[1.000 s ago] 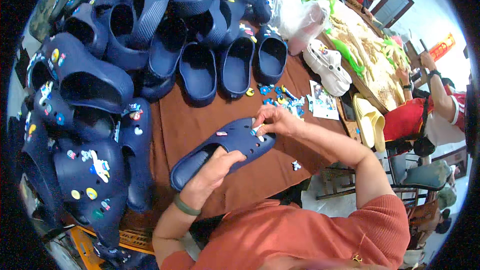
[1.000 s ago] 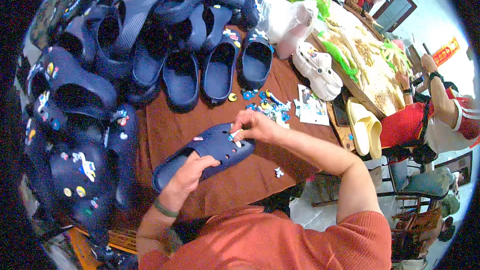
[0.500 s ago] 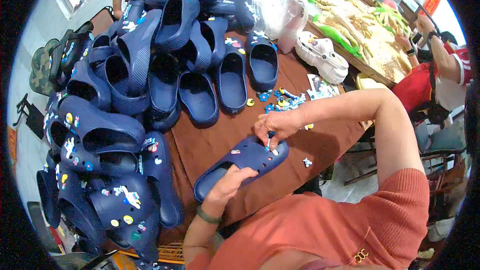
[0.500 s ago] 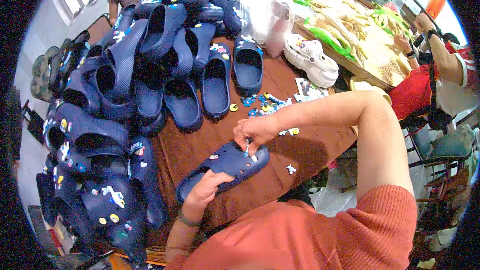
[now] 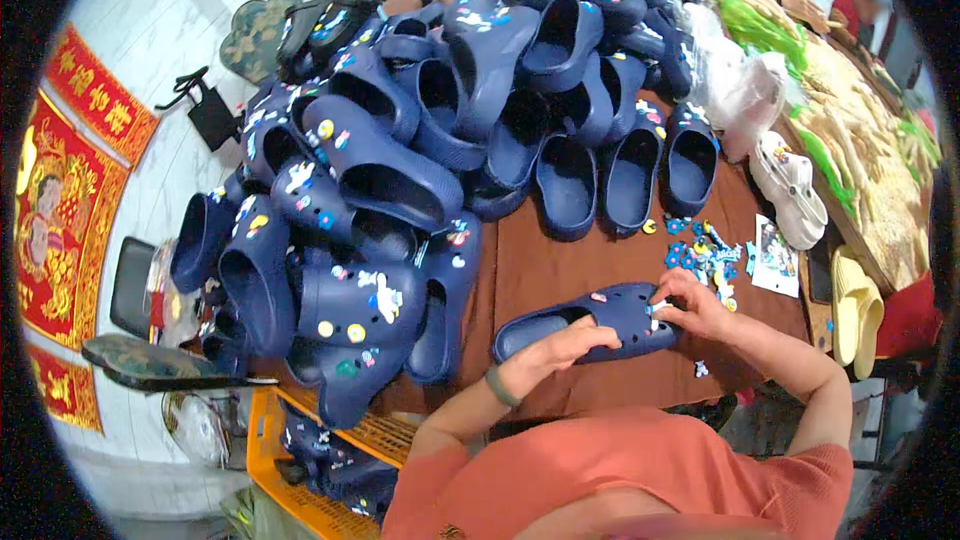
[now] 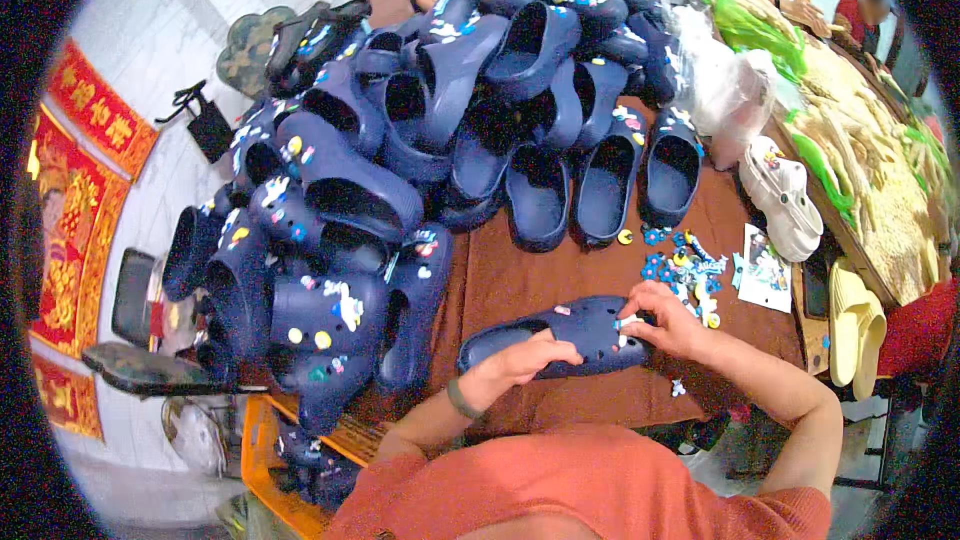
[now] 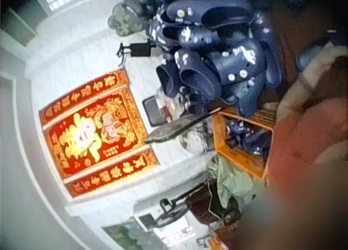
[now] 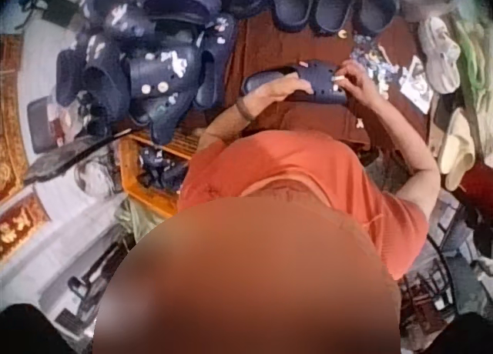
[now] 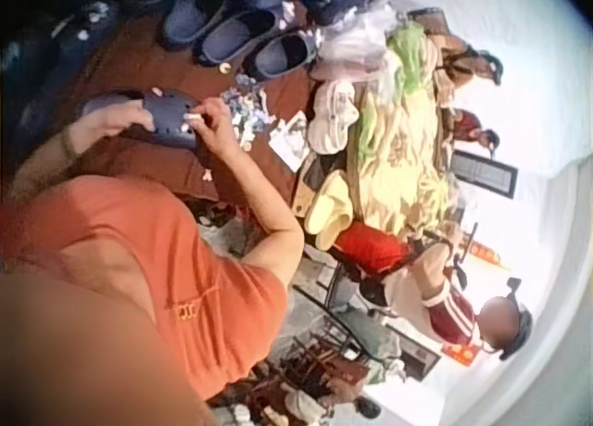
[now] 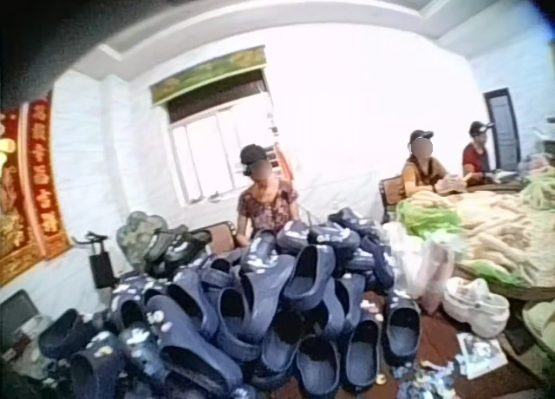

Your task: Decorating blue clogs with various small charms.

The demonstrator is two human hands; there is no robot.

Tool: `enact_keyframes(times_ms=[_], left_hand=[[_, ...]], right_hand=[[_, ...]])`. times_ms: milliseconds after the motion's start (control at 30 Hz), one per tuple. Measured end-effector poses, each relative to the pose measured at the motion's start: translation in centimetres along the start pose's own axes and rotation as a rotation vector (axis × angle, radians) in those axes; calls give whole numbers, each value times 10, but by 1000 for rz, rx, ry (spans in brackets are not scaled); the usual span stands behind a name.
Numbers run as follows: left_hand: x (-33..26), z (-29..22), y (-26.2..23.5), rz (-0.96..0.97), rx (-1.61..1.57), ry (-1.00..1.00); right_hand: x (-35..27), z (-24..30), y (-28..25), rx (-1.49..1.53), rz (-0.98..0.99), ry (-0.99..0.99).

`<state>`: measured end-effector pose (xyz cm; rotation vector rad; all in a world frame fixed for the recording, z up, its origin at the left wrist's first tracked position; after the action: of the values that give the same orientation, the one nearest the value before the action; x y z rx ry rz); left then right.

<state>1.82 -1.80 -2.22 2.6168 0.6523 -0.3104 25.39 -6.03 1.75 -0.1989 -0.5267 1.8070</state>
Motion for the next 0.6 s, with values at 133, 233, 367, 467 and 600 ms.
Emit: enact_keyframes(times_ms=[133, 233, 367, 467, 600], left_hand=[[-7, -4, 11, 79, -63, -33], [-15, -5, 18, -14, 12, -115], [-24, -15, 10, -34, 301, 122], [-23, -24, 21, -73, 6, -28], [-18, -16, 12, -63, 37, -71]], right_hand=[[-3, 8, -9, 29, 281, 32], [-5, 11, -11, 97, 405, 21], [-14, -5, -4, 161, 242, 68], [-12, 16, -3, -50, 164, 34], [-29, 12, 6, 24, 1, 158]])
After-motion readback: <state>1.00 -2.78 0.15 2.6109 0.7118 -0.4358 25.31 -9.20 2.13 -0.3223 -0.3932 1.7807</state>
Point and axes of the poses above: each hand's wrist, its own x-axis towards the middle knuckle, its own y-axis out of the palm, z = x × y, the point moved 2 cm from there along x, towards the middle knuckle, and after that the axes turned 7 degrees about x, right-handed, at the moved point
